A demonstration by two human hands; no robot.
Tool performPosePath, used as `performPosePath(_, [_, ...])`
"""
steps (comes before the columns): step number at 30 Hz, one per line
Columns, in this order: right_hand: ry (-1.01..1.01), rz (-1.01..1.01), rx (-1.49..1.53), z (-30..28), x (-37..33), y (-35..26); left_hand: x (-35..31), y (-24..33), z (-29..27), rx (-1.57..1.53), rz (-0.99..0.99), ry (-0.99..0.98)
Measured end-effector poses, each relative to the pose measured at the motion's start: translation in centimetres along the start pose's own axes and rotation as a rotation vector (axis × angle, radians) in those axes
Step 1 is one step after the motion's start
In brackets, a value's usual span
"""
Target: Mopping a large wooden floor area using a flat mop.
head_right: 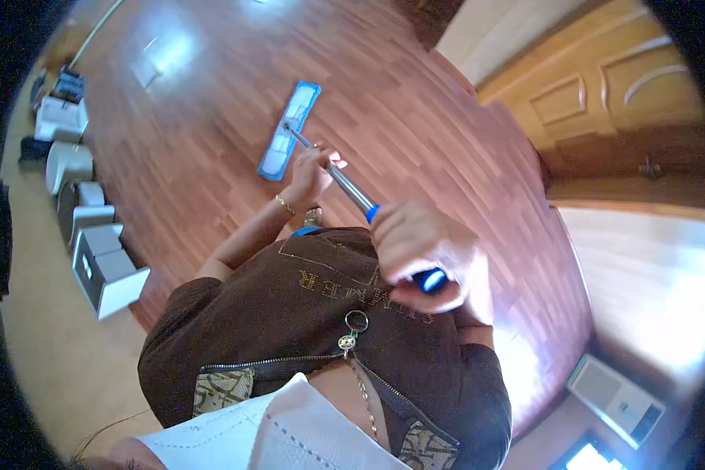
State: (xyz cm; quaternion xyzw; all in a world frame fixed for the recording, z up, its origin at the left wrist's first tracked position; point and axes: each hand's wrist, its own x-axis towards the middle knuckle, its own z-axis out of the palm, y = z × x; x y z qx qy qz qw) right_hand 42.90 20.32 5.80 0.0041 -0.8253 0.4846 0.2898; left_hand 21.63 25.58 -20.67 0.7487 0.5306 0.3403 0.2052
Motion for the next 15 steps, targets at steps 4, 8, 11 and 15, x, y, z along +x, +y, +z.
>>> performPosePath(4, [0.139, 0.074, -0.024, 1.7, -2.8, 2.6, 3.5, -3.9, 4.8, 0.034, 0.098, -0.048])
performPosePath(8, [0.196, 0.132, -0.090, 3.0, -5.8, 2.0, 5.4, -2.9, 8.7, 0.043, 0.271, -0.115])
performPosePath(11, [0.256, 0.234, -0.165, 3.7, -8.6, 0.2, 6.1, -0.3, 10.9, -0.003, 0.423, -0.263])
performPosePath(15, [0.332, 0.310, -0.179, 4.8, -9.6, -4.1, 6.6, 3.7, 12.1, 0.032, 0.502, -0.711])
